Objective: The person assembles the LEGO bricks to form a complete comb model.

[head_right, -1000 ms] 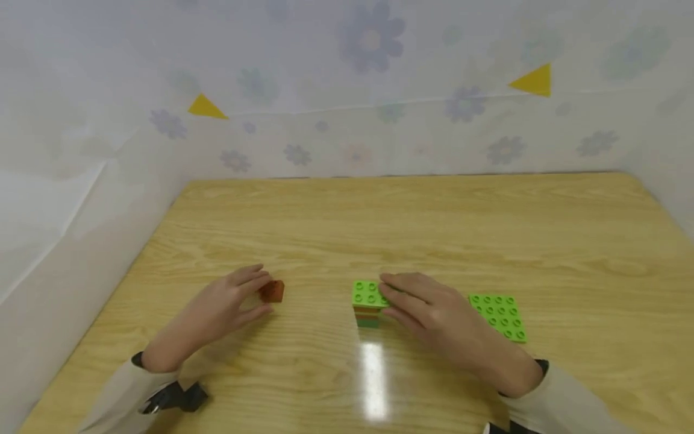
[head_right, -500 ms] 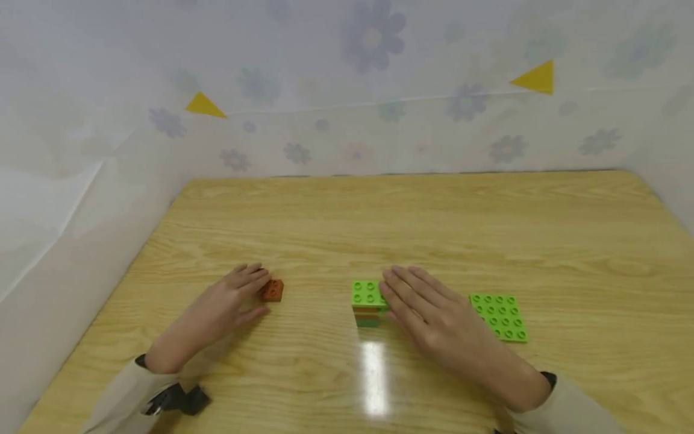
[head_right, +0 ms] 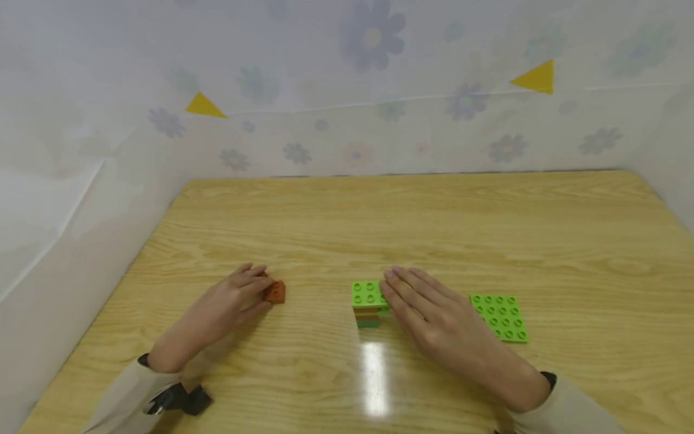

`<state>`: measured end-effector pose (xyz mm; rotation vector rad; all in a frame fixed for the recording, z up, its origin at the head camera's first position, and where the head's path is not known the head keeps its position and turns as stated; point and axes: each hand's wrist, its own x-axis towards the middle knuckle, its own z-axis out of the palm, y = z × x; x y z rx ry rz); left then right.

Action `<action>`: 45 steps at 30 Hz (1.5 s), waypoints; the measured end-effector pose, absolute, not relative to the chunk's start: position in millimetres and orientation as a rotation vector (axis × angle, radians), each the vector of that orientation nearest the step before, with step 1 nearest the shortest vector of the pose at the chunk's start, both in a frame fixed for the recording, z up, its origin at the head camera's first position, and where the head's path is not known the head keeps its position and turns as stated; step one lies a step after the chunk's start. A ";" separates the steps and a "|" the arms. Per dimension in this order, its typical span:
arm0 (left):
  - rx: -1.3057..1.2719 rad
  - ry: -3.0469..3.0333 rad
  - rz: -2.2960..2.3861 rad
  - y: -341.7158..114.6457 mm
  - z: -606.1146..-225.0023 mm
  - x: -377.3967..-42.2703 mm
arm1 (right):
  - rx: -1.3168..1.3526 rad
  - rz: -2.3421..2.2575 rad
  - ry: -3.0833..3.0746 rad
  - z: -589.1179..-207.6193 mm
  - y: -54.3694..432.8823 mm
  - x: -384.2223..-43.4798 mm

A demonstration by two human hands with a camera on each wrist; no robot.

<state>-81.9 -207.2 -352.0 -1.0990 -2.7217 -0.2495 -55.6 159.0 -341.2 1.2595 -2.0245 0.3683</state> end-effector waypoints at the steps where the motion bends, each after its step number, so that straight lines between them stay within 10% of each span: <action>1: -1.105 -2.711 -0.252 -206.7 -351.8 -82.0 | 1.260 0.367 -2.027 -341.2 159.1 -55.3; 45: -1.269 -2.553 -0.346 -147.2 -299.2 -69.6 | 1.228 0.301 -2.113 -334.2 155.3 -47.8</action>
